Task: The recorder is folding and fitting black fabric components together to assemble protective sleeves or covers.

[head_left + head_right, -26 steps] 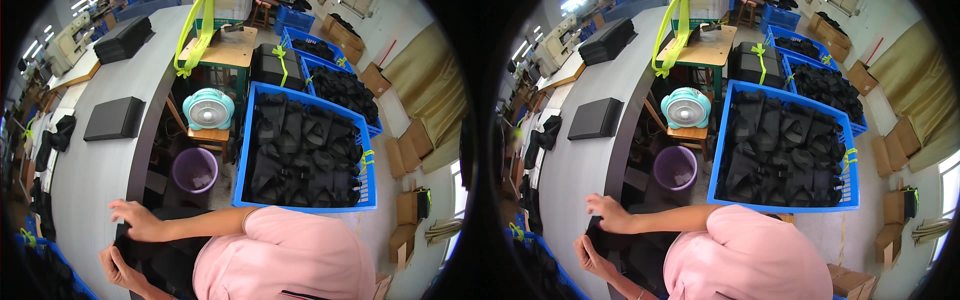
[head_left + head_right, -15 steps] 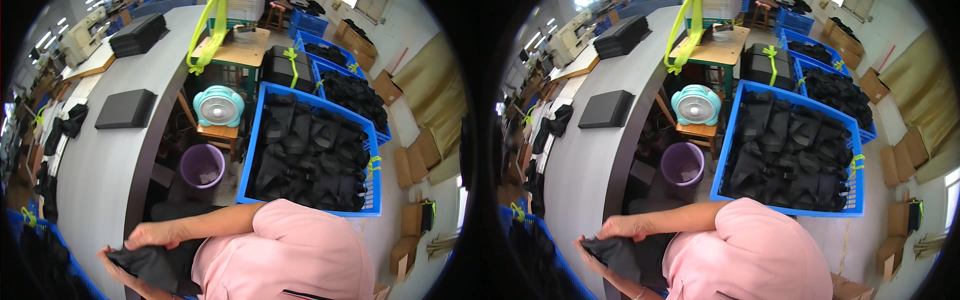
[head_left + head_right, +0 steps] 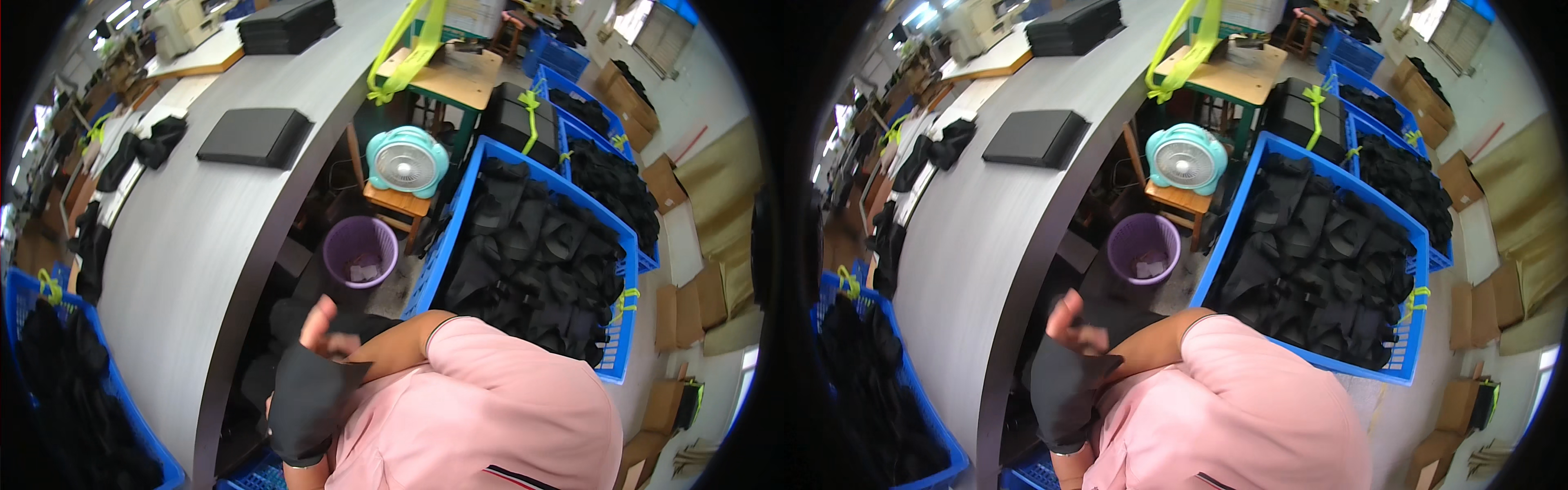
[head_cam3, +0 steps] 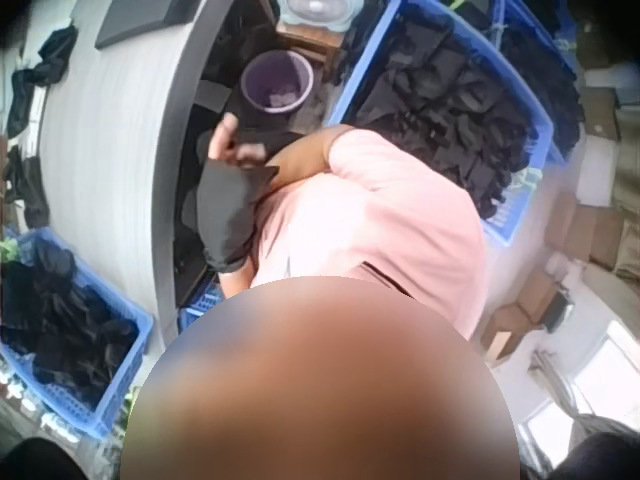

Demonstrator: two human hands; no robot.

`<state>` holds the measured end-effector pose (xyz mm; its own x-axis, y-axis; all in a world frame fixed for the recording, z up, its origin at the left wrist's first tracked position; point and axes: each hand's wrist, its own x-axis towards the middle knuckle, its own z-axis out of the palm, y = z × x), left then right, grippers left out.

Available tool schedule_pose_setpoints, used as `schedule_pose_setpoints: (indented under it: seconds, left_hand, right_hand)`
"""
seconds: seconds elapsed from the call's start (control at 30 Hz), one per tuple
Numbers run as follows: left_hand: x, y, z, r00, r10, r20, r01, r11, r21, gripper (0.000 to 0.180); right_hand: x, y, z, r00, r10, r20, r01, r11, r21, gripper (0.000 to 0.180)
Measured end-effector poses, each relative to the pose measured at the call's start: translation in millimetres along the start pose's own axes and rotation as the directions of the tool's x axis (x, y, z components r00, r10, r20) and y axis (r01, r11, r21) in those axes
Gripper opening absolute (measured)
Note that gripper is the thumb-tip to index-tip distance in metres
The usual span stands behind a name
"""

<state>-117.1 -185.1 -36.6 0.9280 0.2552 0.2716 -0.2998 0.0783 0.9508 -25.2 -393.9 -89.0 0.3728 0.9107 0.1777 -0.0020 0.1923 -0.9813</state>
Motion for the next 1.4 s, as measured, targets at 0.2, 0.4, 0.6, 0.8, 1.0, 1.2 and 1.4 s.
schedule_pose_setpoints:
  seconds: [0.2,0.4,0.6,0.8,1.0,1.2,1.4]
  left_hand:
    - [73,6,-65,0.794,-0.329,-0.511,0.159,0.924,-0.348,0.055]
    - [34,19,-103,0.76,-0.025,-0.65,0.191,0.964,0.186,0.057]
    - [7,25,-114,0.941,0.126,-0.314,0.122,0.74,0.662,0.059]
    - [28,-10,-178,0.608,-0.026,-0.794,-0.165,0.974,-0.158,0.056]
    - [49,7,-151,0.498,-0.624,-0.602,0.505,0.773,-0.383,0.052]
    - [-9,-12,-159,0.845,-0.134,-0.518,0.435,0.735,0.519,0.051]
    - [-6,-11,-163,0.957,0.079,-0.279,0.206,0.494,0.845,0.046]
  right_hand:
    - [139,96,81,0.982,0.097,0.162,-0.112,0.99,0.084,0.004]
    - [180,22,42,0.934,0.19,-0.303,-0.176,0.982,0.073,0.023]
    - [211,-9,76,0.984,-0.094,-0.154,0.014,0.891,-0.454,0.021]
    - [217,-25,54,0.929,-0.096,0.357,0.025,0.98,0.197,0.014]
    - [271,-29,36,0.97,0.215,-0.116,-0.175,0.943,0.282,0.023]
    - [287,-22,17,0.916,0.009,-0.402,0.009,0.999,0.042,0.025]
    - [265,-29,33,0.87,-0.472,-0.145,0.244,0.666,-0.705,0.05]
